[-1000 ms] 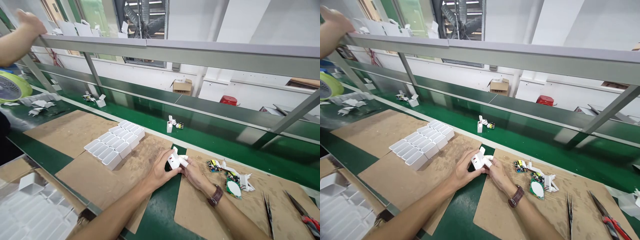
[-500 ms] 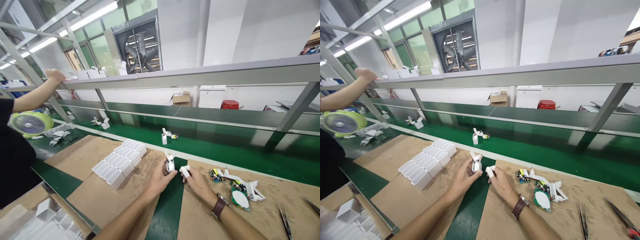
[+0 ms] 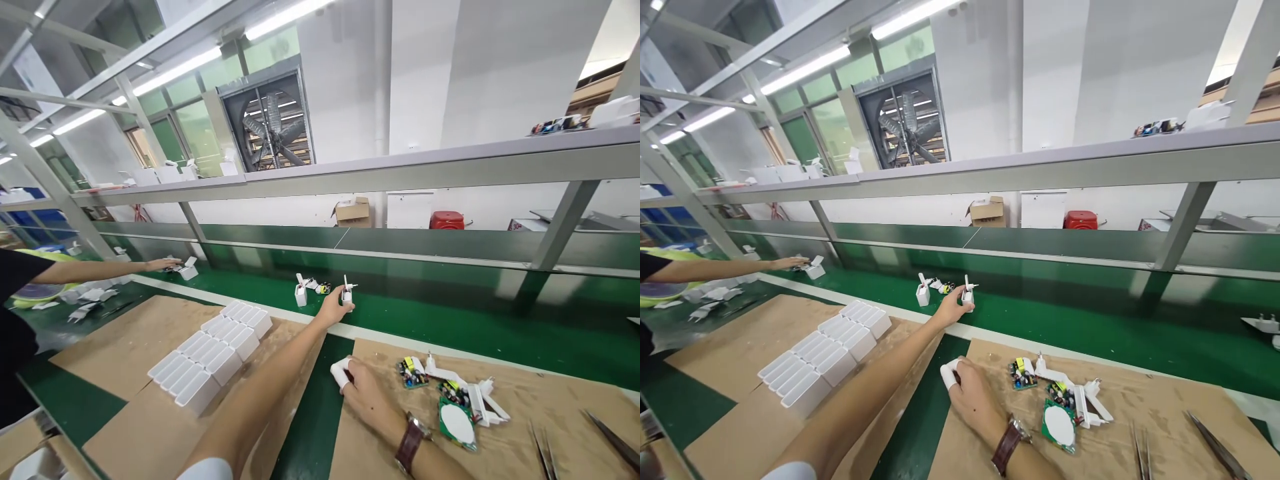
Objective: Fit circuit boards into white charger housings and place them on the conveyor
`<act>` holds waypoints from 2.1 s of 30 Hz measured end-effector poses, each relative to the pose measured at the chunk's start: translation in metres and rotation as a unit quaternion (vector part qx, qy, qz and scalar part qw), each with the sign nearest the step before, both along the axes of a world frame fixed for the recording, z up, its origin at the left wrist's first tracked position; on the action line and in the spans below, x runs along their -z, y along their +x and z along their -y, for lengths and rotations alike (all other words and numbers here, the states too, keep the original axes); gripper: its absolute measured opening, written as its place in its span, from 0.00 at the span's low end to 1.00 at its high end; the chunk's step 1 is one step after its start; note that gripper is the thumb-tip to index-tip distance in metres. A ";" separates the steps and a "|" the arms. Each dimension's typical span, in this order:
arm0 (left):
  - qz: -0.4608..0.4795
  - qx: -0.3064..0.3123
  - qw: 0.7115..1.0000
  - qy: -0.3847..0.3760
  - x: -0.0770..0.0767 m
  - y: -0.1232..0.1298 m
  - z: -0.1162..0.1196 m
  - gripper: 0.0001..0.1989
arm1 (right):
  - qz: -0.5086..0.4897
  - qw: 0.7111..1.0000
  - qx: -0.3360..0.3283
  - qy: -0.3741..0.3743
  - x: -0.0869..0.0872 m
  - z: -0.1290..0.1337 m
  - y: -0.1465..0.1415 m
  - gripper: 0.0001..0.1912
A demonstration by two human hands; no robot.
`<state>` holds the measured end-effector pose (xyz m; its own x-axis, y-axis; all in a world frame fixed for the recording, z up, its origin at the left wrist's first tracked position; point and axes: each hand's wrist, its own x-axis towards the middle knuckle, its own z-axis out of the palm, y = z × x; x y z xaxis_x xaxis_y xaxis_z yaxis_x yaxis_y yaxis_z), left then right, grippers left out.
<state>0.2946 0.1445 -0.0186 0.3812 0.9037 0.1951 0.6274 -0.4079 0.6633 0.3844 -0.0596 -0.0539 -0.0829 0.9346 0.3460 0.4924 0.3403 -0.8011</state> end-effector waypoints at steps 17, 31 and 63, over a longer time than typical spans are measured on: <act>0.019 -0.211 0.977 0.027 -0.027 -0.037 -0.066 0.19 | 0.016 0.999 0.011 -0.041 -0.011 -0.003 -0.001 0.13; 0.042 0.142 0.987 0.057 -0.013 -0.040 0.184 0.23 | -0.430 0.889 0.118 0.100 -0.097 -0.009 0.056 0.19; 0.054 0.045 0.979 0.194 0.007 -0.096 0.147 0.09 | 0.500 0.857 -0.096 0.072 -0.065 0.075 0.057 0.22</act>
<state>0.1984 -0.0024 -0.0252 0.4134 0.7177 0.5603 0.5129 -0.6920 0.5079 0.4411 -0.1341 0.0115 -0.5533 0.8240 0.1225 0.8325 0.5520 0.0472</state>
